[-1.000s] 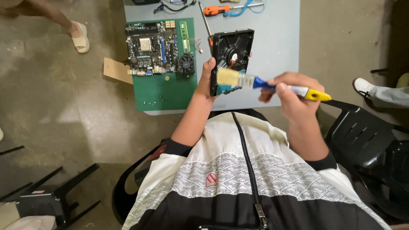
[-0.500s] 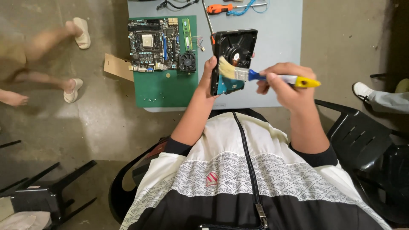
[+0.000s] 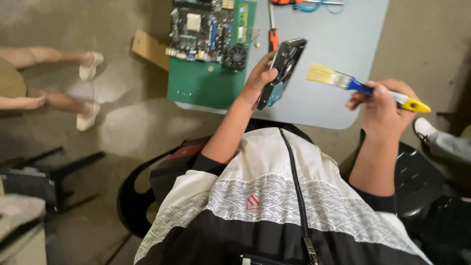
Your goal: The person uses a brush to clean dust from a CPU fan and a hard drive before moving a computer case on a repair bench.
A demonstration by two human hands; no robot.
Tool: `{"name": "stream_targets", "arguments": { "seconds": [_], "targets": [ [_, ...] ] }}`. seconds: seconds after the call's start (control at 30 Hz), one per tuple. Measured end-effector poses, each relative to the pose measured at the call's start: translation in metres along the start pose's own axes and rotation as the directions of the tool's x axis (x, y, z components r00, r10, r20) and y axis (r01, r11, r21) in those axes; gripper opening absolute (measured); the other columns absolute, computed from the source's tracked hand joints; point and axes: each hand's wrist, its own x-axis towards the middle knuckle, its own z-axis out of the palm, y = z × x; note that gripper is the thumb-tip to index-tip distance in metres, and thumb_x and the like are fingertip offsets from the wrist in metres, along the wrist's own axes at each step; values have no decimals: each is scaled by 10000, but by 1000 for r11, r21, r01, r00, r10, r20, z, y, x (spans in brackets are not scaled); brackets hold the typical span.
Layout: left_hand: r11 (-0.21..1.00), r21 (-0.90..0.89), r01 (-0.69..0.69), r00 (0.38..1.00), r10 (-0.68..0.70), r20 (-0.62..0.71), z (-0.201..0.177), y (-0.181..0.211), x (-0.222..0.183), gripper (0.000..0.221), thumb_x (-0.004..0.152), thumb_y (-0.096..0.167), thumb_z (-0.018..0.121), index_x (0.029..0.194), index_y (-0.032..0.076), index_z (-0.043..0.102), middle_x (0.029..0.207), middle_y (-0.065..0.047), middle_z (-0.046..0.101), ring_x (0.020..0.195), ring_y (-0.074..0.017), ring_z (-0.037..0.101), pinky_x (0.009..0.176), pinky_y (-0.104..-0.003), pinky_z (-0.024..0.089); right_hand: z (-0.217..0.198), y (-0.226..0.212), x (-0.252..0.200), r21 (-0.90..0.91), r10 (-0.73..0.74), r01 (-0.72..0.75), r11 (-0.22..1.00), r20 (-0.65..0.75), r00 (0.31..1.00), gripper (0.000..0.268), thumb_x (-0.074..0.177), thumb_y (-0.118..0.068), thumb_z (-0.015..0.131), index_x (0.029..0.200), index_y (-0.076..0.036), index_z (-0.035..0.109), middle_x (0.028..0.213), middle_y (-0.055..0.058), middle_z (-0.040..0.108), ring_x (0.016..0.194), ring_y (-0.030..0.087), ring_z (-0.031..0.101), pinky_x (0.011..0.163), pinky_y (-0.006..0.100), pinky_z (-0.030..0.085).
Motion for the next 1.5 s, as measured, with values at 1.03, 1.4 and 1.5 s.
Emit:
{"name": "stream_targets", "arguments": {
  "seconds": [1.03,1.4,1.5],
  "targets": [
    [-34,741,671,551,691,-468,-172,-83,-64,1191,555,474,1014,1484,83,381,1217,-171,487,1179,-415,543,960,-640,467,-39,115,-54,-44,436,-444,895,-129,891,160,1181,-73,588,1248,45,674,933,265,746,747,315,794,660,404,691],
    [-120,724,679,616,630,-473,-134,-60,-63,1389,599,660,1058,1619,70,324,1533,-254,413,1388,-443,449,1095,-682,370,0,135,-43,-90,390,-388,917,1,921,224,1172,-77,614,1365,32,646,1144,271,722,943,341,785,750,423,689],
    [-95,771,630,665,579,-472,-125,-52,-59,1182,697,616,1016,1573,87,425,1534,-227,458,1362,-429,499,1064,-688,417,12,142,-45,-85,371,-365,927,75,925,263,1164,-55,591,1396,57,643,1231,295,692,1002,357,768,788,459,686]
  ]
}}
